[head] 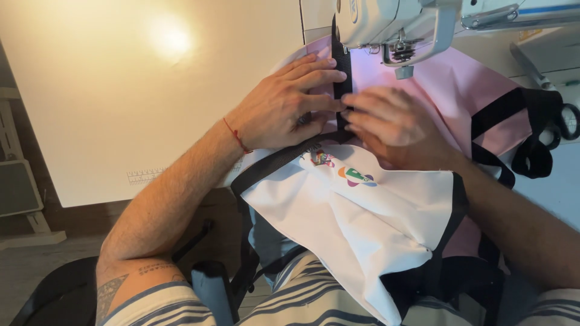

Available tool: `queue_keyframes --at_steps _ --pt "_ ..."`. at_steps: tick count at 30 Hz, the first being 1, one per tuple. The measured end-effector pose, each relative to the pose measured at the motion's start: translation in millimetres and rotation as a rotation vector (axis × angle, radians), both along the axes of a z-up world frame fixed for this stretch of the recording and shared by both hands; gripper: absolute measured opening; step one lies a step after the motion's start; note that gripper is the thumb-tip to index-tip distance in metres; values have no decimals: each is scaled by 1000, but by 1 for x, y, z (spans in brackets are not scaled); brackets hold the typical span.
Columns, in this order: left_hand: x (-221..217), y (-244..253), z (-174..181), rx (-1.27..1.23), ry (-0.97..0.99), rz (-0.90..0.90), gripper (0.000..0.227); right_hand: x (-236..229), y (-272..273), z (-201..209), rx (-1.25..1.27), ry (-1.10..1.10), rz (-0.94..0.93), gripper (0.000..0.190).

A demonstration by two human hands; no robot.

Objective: Sewing the straps and seams of a fabric tote bag using an industrial sewing machine.

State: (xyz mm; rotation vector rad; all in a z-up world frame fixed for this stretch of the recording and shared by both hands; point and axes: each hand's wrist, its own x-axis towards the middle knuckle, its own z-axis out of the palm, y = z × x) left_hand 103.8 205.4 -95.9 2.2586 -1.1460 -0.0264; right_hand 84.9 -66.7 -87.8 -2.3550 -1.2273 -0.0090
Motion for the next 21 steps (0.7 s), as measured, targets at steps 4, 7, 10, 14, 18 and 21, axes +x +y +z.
queue_keyframes --at_steps 4,7,10,14,18,21 --pt "5 1 -4 -45 -18 5 19 -20 -1 -18 -24 -108 0 28" --pt "11 -15 0 -95 143 190 14 -33 -6 -17 -78 -131 -57 37" --pt "24 -31 -4 -123 32 452 20 -38 -8 -25 -88 -58 -33 50" --pt "40 -42 -25 -69 -208 599 21 -48 -11 -50 -120 -165 -51 53" --pt "43 -41 -39 -63 -175 630 15 -55 -5 -50 -96 -185 -113 52" --pt "47 -41 -41 -101 -173 635 13 -56 -4 -53 -110 -203 -149 51"
